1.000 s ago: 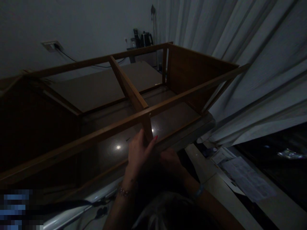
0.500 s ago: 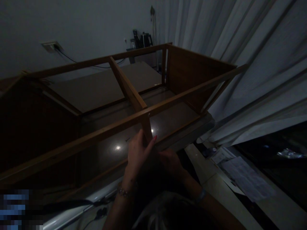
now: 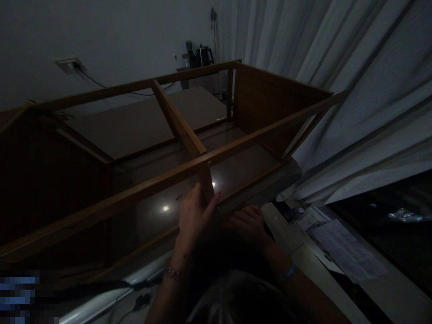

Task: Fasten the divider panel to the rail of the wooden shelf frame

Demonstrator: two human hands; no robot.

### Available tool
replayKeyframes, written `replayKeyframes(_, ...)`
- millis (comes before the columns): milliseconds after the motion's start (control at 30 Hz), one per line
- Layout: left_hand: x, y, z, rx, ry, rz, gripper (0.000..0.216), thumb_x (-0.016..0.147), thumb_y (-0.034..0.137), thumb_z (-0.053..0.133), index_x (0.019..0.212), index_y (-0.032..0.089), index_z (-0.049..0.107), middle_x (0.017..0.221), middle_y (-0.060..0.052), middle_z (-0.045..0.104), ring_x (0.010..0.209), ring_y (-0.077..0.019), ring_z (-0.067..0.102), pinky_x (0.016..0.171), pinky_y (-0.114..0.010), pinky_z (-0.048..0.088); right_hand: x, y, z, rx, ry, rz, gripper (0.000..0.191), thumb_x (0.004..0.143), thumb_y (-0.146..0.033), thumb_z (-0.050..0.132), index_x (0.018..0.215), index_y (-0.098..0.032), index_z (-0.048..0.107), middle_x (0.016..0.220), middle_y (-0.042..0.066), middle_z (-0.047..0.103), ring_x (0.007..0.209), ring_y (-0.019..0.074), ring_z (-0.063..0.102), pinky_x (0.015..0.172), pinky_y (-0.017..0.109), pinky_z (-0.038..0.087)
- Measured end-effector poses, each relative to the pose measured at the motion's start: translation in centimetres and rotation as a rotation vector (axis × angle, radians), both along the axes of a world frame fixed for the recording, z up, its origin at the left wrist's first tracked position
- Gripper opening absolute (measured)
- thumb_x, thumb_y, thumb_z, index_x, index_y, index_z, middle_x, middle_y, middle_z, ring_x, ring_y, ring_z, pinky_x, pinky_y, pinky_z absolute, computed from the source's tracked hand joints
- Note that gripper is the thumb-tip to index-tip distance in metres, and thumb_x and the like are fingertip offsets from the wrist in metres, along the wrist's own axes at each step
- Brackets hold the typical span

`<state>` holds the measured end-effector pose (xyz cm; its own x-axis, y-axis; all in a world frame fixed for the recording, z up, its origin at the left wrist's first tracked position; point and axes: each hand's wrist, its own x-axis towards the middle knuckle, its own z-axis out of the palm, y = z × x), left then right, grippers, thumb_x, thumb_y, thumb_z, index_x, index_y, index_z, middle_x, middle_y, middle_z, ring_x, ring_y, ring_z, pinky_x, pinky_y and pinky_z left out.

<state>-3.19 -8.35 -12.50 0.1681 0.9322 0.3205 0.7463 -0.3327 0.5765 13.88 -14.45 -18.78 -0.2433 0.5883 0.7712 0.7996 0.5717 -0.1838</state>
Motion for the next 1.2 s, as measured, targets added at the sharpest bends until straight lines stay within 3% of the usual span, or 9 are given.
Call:
replayKeyframes(200, 0.0, 0.0, 0.0, 0.001, -0.01, -0.009, 0.037, 0.084, 0.054, 0.05, 0.094, 0.019, 0.057, 0.083, -0.005, 0.066, 0.074, -0.0188, 0.063, 0.063, -0.028, 0.045, -1.9, -0.2, -0.7, -0.214, 0.117, -0.044, 0.031, 0.091, -0.023, 0.052, 0.06, -0.02, 0.051, 0.055, -0.002, 0.057, 0.061, 0.013, 0.051, 0.066, 0.031, 0.03)
replayKeyframes(433, 0.0, -0.1, -0.1, -0.012, -0.029, -0.008, 0.037, 0.085, 0.054, 0.05, 0.095, 0.02, 0.057, 0.083, -0.004, 0.066, 0.074, -0.0185, 0.063, 0.064, -0.029, 0.045, -1.9, -0.5, -0.8, -0.368, 0.136, 0.002, 0.024, 0.092, -0.03, 0.053, 0.071, -0.02, 0.056, 0.069, 0.0, 0.065, 0.073, 0.0164, 0.056, 0.073, 0.033, 0.033)
replayKeyframes(667, 0.0, -0.1, -0.1, -0.009, -0.01, 0.006, 0.037, 0.085, 0.055, 0.049, 0.097, 0.02, 0.056, 0.085, -0.004, 0.066, 0.075, -0.0192, 0.063, 0.064, -0.028, 0.045, -0.3, -0.1, -0.9, -0.182, 0.035, 0.119, 0.017, 0.089, -0.033, 0.06, 0.104, -0.026, 0.062, 0.089, 0.001, 0.069, 0.082, 0.0156, 0.059, 0.08, 0.032, 0.039)
replayKeyframes(900, 0.0, -0.1, 0.1, 0.003, 0.017, 0.005, 0.037, 0.085, 0.055, 0.049, 0.093, 0.02, 0.056, 0.081, -0.004, 0.065, 0.072, -0.0182, 0.062, 0.062, -0.028, 0.044, 1.3, 0.5, 0.1, -0.211, -0.067, 0.236, 0.026, 0.089, -0.033, 0.061, 0.114, -0.029, 0.062, 0.095, 0.0, 0.069, 0.081, 0.0149, 0.056, 0.076, 0.03, 0.042)
replayKeyframes(1200, 0.0, -0.2, 0.2, -0.009, -0.003, -0.007, 0.037, 0.085, 0.055, 0.049, 0.094, 0.02, 0.056, 0.081, -0.003, 0.064, 0.073, -0.0182, 0.062, 0.064, -0.028, 0.045, 0.0, 1.0, 0.2, -0.139, -0.01, 0.277, 0.013, 0.087, -0.032, 0.064, 0.096, -0.023, 0.065, 0.085, 0.0, 0.069, 0.075, 0.0146, 0.056, 0.071, 0.029, 0.044)
